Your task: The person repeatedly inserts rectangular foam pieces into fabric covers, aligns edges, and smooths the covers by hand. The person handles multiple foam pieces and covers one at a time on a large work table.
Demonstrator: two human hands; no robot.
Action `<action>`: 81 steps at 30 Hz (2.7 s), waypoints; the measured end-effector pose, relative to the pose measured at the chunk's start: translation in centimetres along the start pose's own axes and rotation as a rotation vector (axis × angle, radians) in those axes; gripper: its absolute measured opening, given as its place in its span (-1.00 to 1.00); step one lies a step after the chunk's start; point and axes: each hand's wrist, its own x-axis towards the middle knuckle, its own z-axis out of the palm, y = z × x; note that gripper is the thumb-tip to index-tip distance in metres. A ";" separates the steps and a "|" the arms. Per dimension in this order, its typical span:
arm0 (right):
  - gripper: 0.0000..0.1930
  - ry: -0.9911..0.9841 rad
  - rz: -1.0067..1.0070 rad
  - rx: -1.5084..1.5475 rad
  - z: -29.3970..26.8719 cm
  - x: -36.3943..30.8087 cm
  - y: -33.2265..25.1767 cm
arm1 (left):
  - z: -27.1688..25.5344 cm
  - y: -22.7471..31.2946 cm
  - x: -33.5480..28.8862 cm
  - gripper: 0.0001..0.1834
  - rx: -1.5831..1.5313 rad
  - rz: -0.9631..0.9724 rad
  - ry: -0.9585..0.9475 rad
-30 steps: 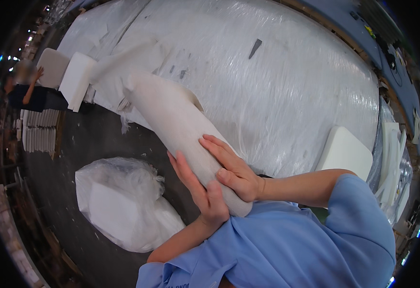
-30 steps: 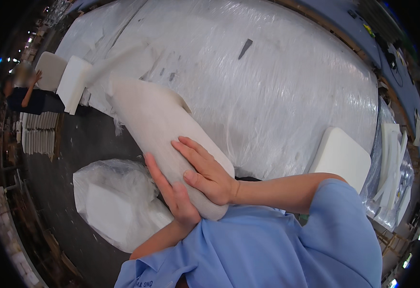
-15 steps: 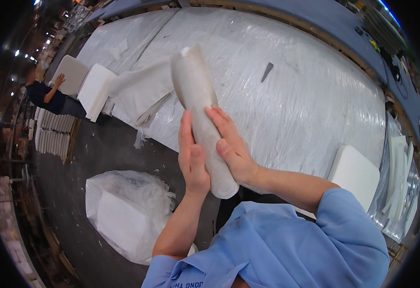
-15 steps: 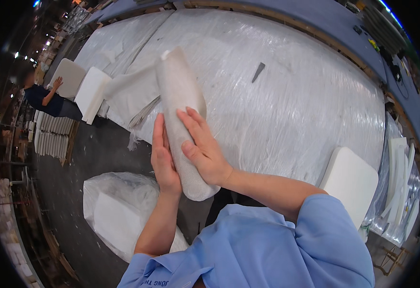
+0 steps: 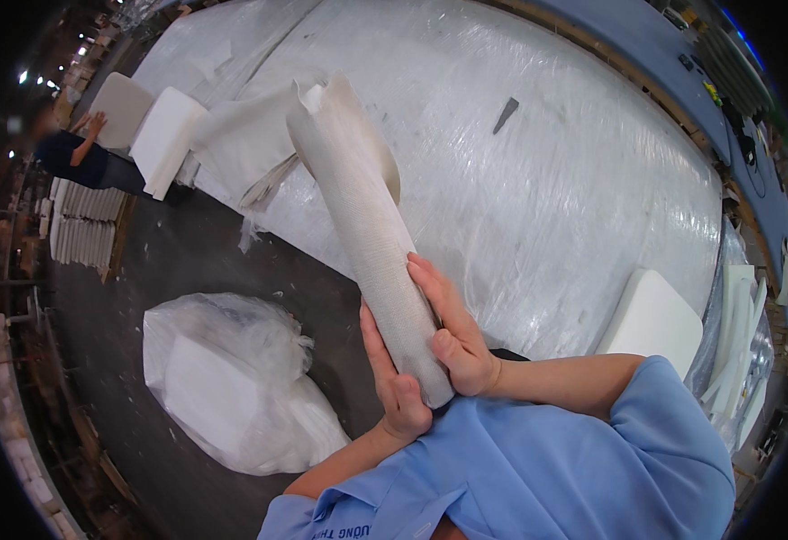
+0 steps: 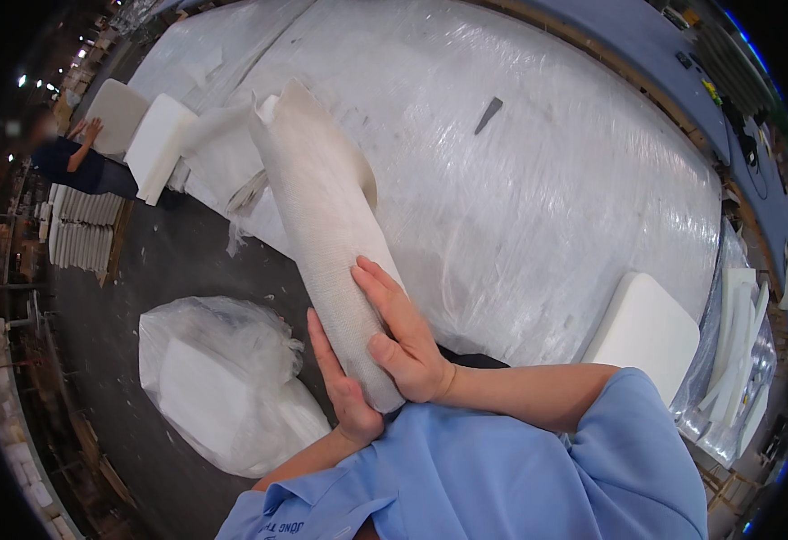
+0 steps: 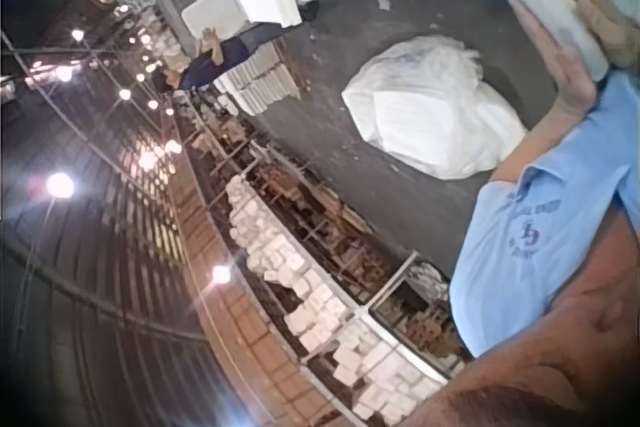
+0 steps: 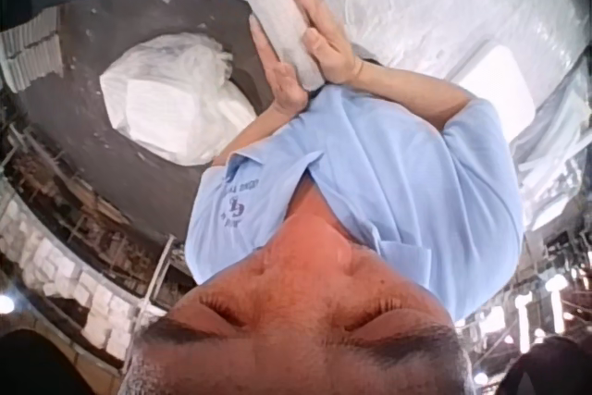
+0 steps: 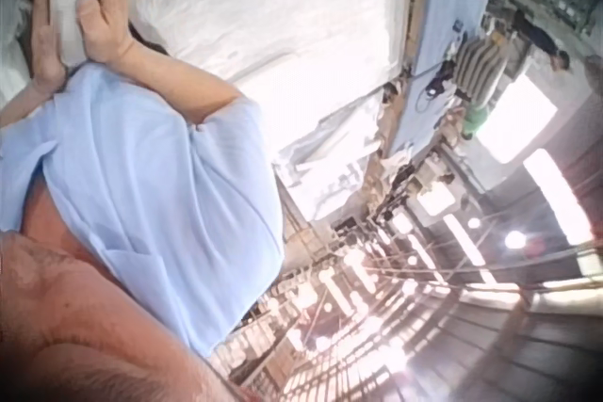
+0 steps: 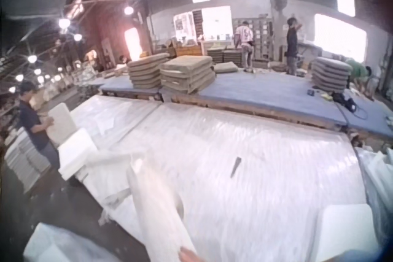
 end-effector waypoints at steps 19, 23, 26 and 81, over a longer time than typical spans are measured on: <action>-0.38 0.120 0.088 -0.018 0.7 6.3 1.7 | -2.6 1.2 4.5 0.12 -0.101 -0.114 -0.012; -0.40 0.151 -0.005 -0.068 0.9 6.3 3.1 | -1.1 1.4 5.2 0.02 -0.036 -0.045 0.045; -0.41 0.181 -0.014 -0.079 0.7 6.8 4.8 | -0.7 1.4 5.2 -0.02 -0.073 -0.048 0.041; -0.48 0.479 0.045 -0.698 -4.3 1.1 1.7 | -19.8 -1.4 35.6 -0.66 0.182 -0.340 0.149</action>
